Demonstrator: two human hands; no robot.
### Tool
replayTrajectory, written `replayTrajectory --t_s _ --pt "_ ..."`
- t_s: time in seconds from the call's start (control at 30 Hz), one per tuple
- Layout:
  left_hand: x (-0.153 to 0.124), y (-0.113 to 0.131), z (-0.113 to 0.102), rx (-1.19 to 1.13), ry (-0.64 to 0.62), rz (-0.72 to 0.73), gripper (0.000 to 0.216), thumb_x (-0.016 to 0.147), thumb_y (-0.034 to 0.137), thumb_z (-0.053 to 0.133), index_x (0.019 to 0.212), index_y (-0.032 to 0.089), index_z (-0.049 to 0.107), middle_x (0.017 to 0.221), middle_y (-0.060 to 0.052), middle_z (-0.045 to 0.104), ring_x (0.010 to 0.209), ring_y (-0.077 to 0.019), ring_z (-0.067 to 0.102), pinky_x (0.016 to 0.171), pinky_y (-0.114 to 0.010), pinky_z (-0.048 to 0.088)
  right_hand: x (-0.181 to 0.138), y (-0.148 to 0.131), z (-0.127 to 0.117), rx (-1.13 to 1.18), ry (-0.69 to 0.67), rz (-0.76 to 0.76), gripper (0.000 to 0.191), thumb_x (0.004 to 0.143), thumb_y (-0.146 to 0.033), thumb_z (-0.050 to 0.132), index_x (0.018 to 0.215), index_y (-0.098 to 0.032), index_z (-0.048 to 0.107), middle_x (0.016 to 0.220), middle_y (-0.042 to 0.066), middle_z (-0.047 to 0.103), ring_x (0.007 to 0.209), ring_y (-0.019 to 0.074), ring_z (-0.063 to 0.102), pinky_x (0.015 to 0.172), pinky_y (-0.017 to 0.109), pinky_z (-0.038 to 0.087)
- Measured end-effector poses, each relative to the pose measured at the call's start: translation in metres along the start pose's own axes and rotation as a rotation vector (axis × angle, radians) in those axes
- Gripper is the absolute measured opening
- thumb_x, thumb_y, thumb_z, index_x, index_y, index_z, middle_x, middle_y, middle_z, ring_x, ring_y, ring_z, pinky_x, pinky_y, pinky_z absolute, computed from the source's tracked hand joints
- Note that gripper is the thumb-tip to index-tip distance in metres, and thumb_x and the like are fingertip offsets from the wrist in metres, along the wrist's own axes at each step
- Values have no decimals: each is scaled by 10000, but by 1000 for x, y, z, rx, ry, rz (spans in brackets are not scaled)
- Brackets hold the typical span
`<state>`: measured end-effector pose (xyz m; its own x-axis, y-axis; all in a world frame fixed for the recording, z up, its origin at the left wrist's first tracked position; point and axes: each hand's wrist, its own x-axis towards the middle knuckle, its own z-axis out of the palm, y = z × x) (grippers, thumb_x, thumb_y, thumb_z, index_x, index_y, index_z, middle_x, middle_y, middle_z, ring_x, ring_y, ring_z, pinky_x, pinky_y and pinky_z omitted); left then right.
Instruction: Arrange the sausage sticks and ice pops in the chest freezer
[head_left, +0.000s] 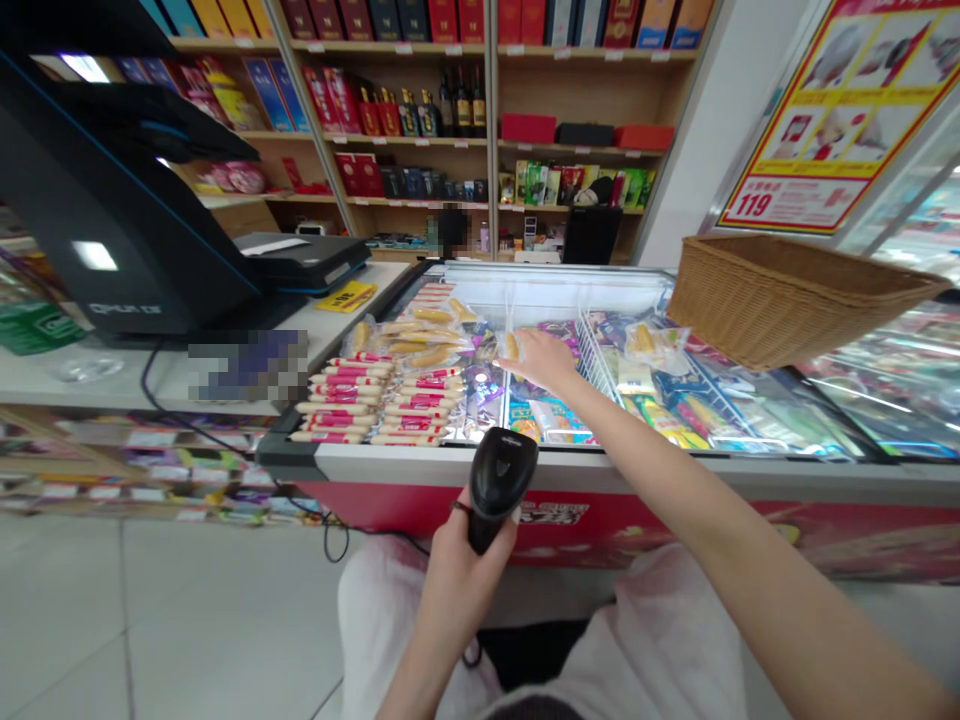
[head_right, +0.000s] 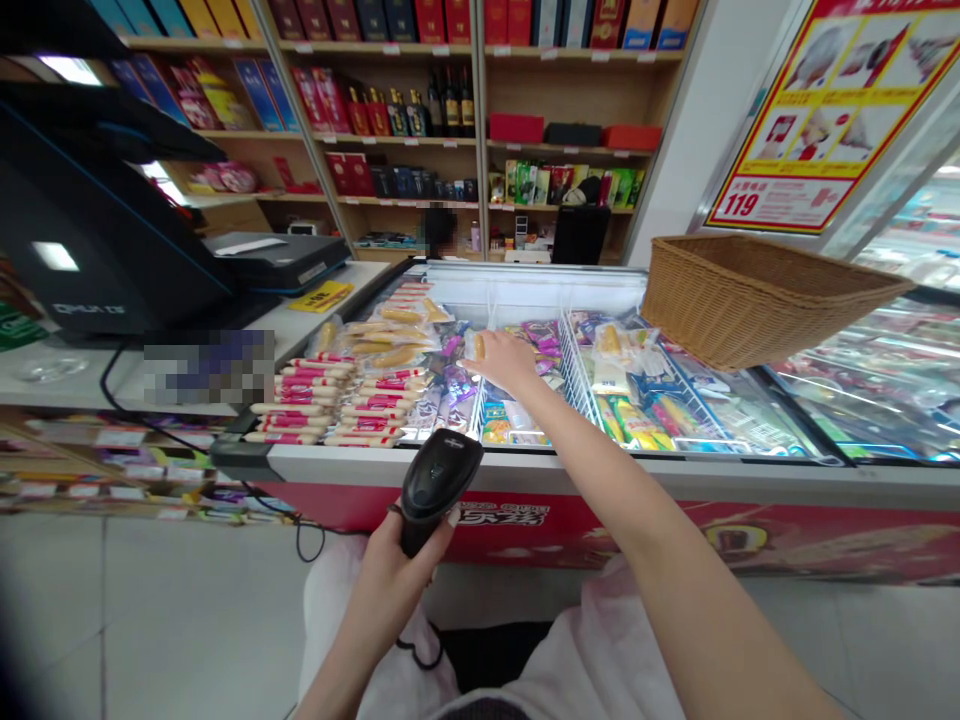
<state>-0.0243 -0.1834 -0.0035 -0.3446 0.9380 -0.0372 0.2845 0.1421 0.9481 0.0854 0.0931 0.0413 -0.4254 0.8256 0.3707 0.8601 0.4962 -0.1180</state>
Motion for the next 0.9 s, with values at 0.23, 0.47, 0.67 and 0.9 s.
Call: replayTrajectory --t_s 0.23,0.47,0.67,0.9 --pt "-2 2 -3 9 -11 3 541 826 526 675 1195 132 645 559 4 628 486 -208 602 503 -279 448 -2 -11 -3 -64 -35 42 329 933 -325 526 1071 -114 739 1139 189 728 1112 315 654 941 386 496" --pt "-2 6 -1 -10 8 -5 514 797 536 703 1131 146 676 585 -9 650 493 -219 608 504 -290 455 -12 29 -2 747 -68 264 100 810 -233 697 755 -167 747 752 80 759 853 305 743 753 364 567" --pt "-2 9 6 -26 -11 -3 466 792 526 706 1070 153 687 521 5 613 498 -218 609 515 -286 459 -40 45 3 1149 -57 289 220 872 -373 730 939 -164 723 774 69 771 729 213 762 650 316 627" --pt "4 15 9 -37 -32 -31 476 794 547 699 1049 146 671 491 29 565 465 -192 553 516 -281 442 -57 36 -2 1532 -116 225 414 726 -435 861 1014 -172 719 705 18 750 627 171 734 573 266 611"
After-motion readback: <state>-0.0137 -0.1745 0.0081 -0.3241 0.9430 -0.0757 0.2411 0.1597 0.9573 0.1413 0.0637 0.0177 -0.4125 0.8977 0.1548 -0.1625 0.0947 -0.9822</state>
